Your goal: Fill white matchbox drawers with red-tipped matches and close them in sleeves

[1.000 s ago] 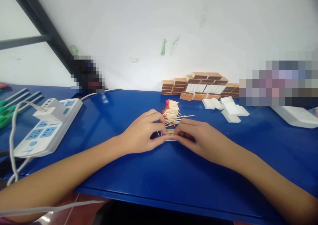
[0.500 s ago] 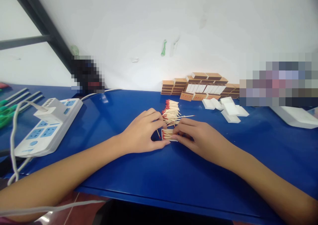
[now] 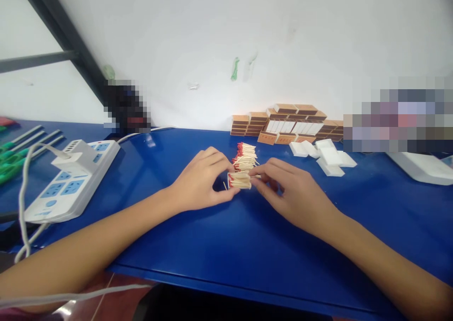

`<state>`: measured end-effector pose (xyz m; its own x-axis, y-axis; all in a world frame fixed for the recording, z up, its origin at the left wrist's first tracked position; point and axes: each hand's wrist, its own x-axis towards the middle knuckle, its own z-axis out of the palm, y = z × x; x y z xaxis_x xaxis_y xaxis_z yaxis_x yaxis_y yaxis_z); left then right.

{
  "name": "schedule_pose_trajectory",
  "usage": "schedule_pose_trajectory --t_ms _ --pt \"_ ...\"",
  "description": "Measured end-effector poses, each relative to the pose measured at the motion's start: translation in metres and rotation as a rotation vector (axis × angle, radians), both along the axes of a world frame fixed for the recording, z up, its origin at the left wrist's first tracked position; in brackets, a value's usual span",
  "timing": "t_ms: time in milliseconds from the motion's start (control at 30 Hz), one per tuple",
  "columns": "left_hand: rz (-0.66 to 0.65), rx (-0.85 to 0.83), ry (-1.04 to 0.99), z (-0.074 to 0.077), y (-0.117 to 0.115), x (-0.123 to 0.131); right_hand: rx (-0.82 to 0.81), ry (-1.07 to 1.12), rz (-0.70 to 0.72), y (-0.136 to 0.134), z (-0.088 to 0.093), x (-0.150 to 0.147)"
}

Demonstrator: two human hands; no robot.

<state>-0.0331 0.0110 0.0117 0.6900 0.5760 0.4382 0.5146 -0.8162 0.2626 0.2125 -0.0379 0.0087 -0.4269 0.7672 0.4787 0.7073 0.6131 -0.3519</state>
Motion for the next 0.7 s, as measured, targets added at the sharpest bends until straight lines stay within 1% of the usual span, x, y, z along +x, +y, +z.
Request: schedule_pose_trajectory --t_ms 100,167,267,333,433,500,533,633,700 --pt "0.110 0.035 -0.079 0.003 0.009 -0.004 0.014 0.018 -0.046 0.001 -0.002 0.001" --pt "0.192 0.057 -0.153 0.003 0.013 -0.006 0.019 -0.036 0.001 0.002 -0.006 -0.002" --pt "0.286 0.050 -0.194 0.000 0.016 -0.006 0.016 -0.123 0.101 0.001 -0.015 -0.014" --pt "0.326 0.036 -0.202 -0.001 0.016 -0.005 0.000 -0.116 0.089 0.000 -0.019 -0.025" --pt "0.328 0.040 -0.217 -0.001 0.015 -0.004 -0.059 -0.040 -0.016 -0.002 -0.020 -0.042" --pt "0.313 0.059 -0.220 0.000 0.015 -0.004 -0.086 -0.044 -0.038 -0.002 -0.020 -0.049" --pt "0.309 0.070 -0.223 0.000 0.015 -0.004 -0.089 -0.069 -0.017 -0.001 -0.020 -0.050" --pt "0.313 0.087 -0.234 -0.001 0.017 -0.006 -0.068 -0.173 0.114 0.005 -0.023 -0.045" --pt "0.308 0.075 -0.231 -0.001 0.016 -0.007 -0.049 -0.213 0.156 0.010 -0.025 -0.040"
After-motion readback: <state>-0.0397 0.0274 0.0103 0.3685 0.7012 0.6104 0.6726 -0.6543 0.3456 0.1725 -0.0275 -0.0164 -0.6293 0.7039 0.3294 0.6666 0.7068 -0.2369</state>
